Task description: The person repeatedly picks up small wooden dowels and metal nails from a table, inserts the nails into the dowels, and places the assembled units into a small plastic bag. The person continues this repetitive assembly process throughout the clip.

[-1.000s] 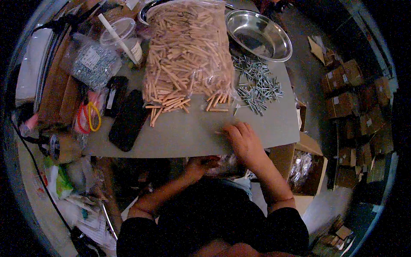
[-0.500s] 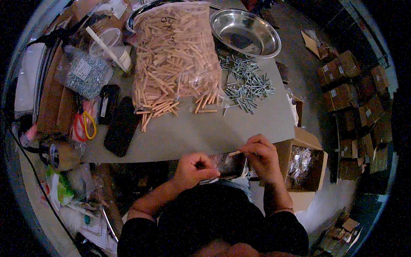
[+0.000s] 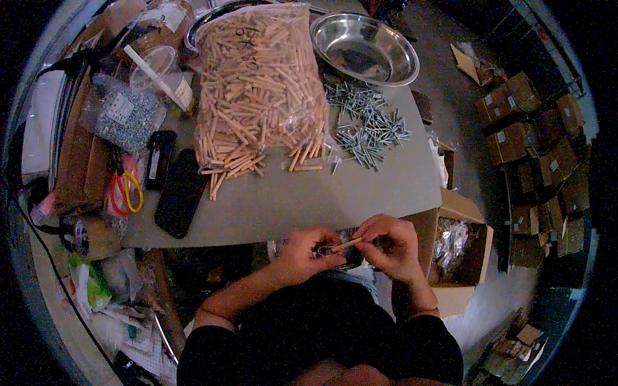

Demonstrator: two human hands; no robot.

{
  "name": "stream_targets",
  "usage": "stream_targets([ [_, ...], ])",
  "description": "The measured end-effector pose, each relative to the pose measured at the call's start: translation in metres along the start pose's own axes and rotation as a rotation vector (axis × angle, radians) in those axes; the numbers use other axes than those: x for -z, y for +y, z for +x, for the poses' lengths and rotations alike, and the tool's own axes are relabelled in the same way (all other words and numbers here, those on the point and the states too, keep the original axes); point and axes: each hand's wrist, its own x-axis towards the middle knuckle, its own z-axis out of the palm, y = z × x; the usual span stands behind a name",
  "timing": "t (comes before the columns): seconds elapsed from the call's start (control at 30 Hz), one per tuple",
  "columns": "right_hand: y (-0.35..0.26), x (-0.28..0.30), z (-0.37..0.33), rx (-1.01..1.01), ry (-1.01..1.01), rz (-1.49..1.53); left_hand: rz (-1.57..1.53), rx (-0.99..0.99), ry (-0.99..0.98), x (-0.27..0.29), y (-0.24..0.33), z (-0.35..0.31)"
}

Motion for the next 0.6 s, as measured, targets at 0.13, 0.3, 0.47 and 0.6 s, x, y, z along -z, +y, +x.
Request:
stream_targets([
  [0.13, -0.008, -0.014, 0.010, 0.125, -0.207, -0.278, 0.013, -0.138, 0.000, -0.011, -0.014, 0.003],
  [0.3, 0.007, -0.003, 0.024, 0.095, -0.120, -0.286, -0.044, -0.138, -0.083, -0.010, -0.015, -0.004],
  [0.47, 0.053, 0.024, 0.063, -0.198, 0.479, -0.699, -0.086, -0.190, -0.249, -0.016, -0.020, -0.002],
  [0.6, 0.067, 0.022, 0.071, -0.086, 0.485, -0.911, -0.157, -0.178, -0.290, -0.028, -0.037, 0.001],
])
